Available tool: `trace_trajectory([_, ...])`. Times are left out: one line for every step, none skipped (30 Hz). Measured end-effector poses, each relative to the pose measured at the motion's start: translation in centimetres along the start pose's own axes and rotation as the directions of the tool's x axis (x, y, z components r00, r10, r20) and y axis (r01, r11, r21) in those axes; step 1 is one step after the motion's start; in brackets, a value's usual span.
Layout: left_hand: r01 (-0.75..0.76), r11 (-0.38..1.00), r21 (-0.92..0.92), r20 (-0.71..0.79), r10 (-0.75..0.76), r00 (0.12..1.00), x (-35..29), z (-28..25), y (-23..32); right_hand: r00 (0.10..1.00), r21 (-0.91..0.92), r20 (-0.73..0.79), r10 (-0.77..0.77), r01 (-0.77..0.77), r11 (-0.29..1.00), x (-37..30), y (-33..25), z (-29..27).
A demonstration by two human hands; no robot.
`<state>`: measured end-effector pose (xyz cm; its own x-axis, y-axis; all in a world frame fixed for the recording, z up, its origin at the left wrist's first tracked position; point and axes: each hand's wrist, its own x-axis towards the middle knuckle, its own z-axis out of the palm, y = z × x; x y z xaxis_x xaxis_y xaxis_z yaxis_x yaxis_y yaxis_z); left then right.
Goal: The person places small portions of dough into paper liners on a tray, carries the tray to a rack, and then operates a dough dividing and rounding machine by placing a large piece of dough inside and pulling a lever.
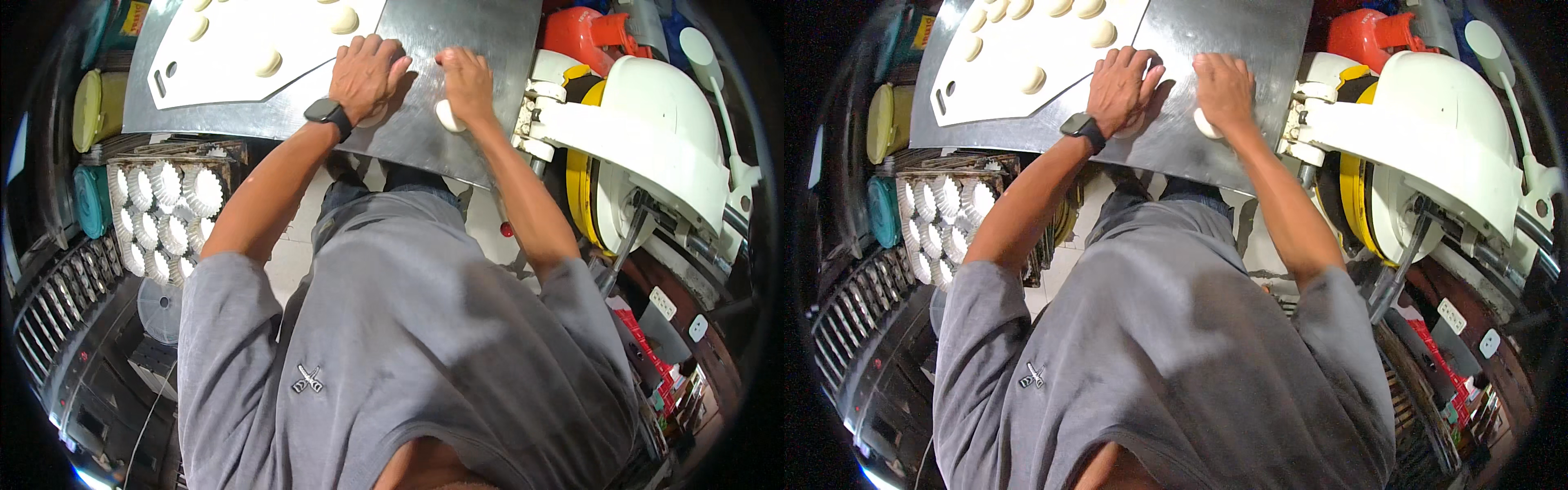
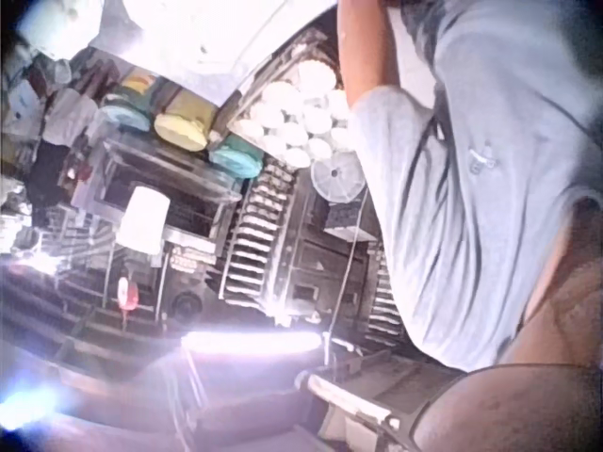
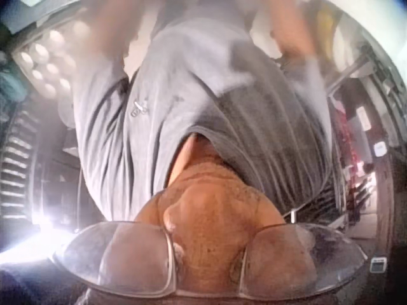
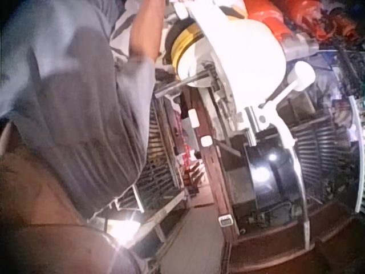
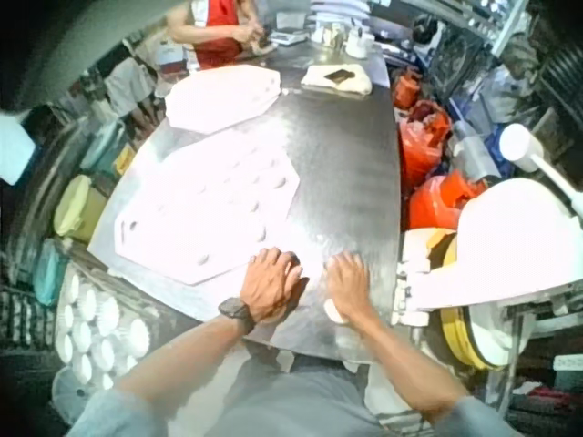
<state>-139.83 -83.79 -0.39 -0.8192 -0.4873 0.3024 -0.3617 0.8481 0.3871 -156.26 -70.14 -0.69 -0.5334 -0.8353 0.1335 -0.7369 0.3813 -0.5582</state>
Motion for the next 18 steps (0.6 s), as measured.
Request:
trace_trajectory([0.022, 0.996, -0.081, 0.025, -0.02, 0.999, -0.1, -0.2, -0.6, 1.0, 0.009, 0.005, -0.012, 0.012, 1.0, 0.2, 0.3, -1.0])
trace_trajectory([0.051, 0.985, -0.166, 0.053, -0.042, 0.998, -0.5, -0.4, -1.2, 0.98, 0.205, 0.157, 0.123, -0.154, 0.967, -0.1, 0.2, -2.8])
trace_trajectory([0.094, 0.943, -0.319, 0.055, -0.08, 0.995, -0.3, -1.7, -1.2, 0.919, 0.358, 0.324, 0.226, -0.34, 0.87, -0.5, 0.3, -4.4])
trace_trajectory([0.104, 0.943, -0.317, 0.057, -0.091, 0.994, -0.7, -3.0, -1.1, 0.916, 0.357, 0.333, 0.223, -0.341, 0.87, -1.0, 0.2, -5.6])
trace_trajectory([0.259, 0.924, -0.28, 0.234, -0.196, 0.952, -1.3, -4.4, -1.0, 0.876, 0.305, 0.442, 0.192, -0.348, 0.887, -1.5, -0.1, -6.5])
trace_trajectory([0.407, 0.887, -0.218, 0.397, -0.301, 0.867, -1.7, -5.5, -0.9, 0.821, 0.25, 0.548, 0.16, -0.344, 0.905, -2.0, -0.2, -7.3])
trace_trajectory([0.504, 0.838, -0.208, 0.549, -0.327, 0.769, -2.2, -7.0, -1.0, 0.836, 0.208, 0.544, 0.072, -0.217, 0.954, -2.3, -0.3, -7.5])
trace_trajectory([0.477, 0.849, -0.228, 0.515, -0.311, 0.799, -3.4, -6.4, -1.3, 0.839, 0.182, 0.543, -0.043, -0.067, 0.981, -2.1, -0.6, -7.4])
trace_trajectory([0.469, 0.853, -0.228, 0.543, -0.289, 0.789, -3.9, -5.9, -1.6, 0.822, 0.16, 0.567, -0.052, -0.047, 0.986, -2.0, -0.9, -7.5])
trace_trajectory([0.531, 0.807, -0.257, 0.61, -0.291, 0.737, -3.5, -7.0, -0.7, 0.806, 0.146, 0.588, -0.065, -0.027, 0.989, -2.1, -1.2, -7.6])
trace_trajectory([0.414, 0.855, -0.311, 0.449, -0.252, 0.857, -5.1, -5.0, -1.0, 0.799, 0.156, 0.597, -0.074, -0.025, 0.988, -2.2, -1.9, -7.9])
trace_trajectory([0.307, 0.881, -0.359, 0.282, -0.211, 0.936, -5.7, -4.7, -0.5, 0.794, 0.154, 0.604, -0.073, -0.026, 0.988, -2.3, -2.3, -8.1])
trace_trajectory([0.375, 0.838, -0.396, 0.289, -0.274, 0.917, -6.2, -5.1, 0.3, 0.775, 0.19, 0.632, -0.005, -0.149, 0.97, -2.8, -1.6, -7.5])
trace_trajectory([0.433, 0.783, -0.447, 0.292, -0.33, 0.898, -7.1, -5.9, 1.0, 0.741, 0.199, 0.667, 0.073, -0.272, 0.942, -3.2, -1.6, -7.1])
trace_trajectory([0.51, 0.702, -0.497, 0.325, -0.395, 0.859, -8.4, -7.2, 1.2, 0.737, 0.168, 0.674, 0.053, -0.222, 0.96, -2.8, -3.5, -7.3])
trace_trajectory([0.57, 0.608, -0.553, 0.355, -0.447, 0.821, -9.7, -8.5, 1.5, 0.736, 0.13, 0.675, 0.039, -0.17, 0.977, -2.2, -5.5, -7.5])
trace_trajectory([0.535, 0.57, -0.624, 0.245, -0.507, 0.826, -11.4, -10.0, 2.0, 0.727, 0.195, 0.686, 0.038, -0.234, 0.953, -2.1, -5.4, -6.5])
trace_trajectory([0.517, 0.573, -0.636, 0.175, -0.546, 0.819, -13.4, -11.3, 1.8, 0.719, 0.198, 0.695, 0.01, -0.204, 0.959, -1.4, -5.8, -5.5])
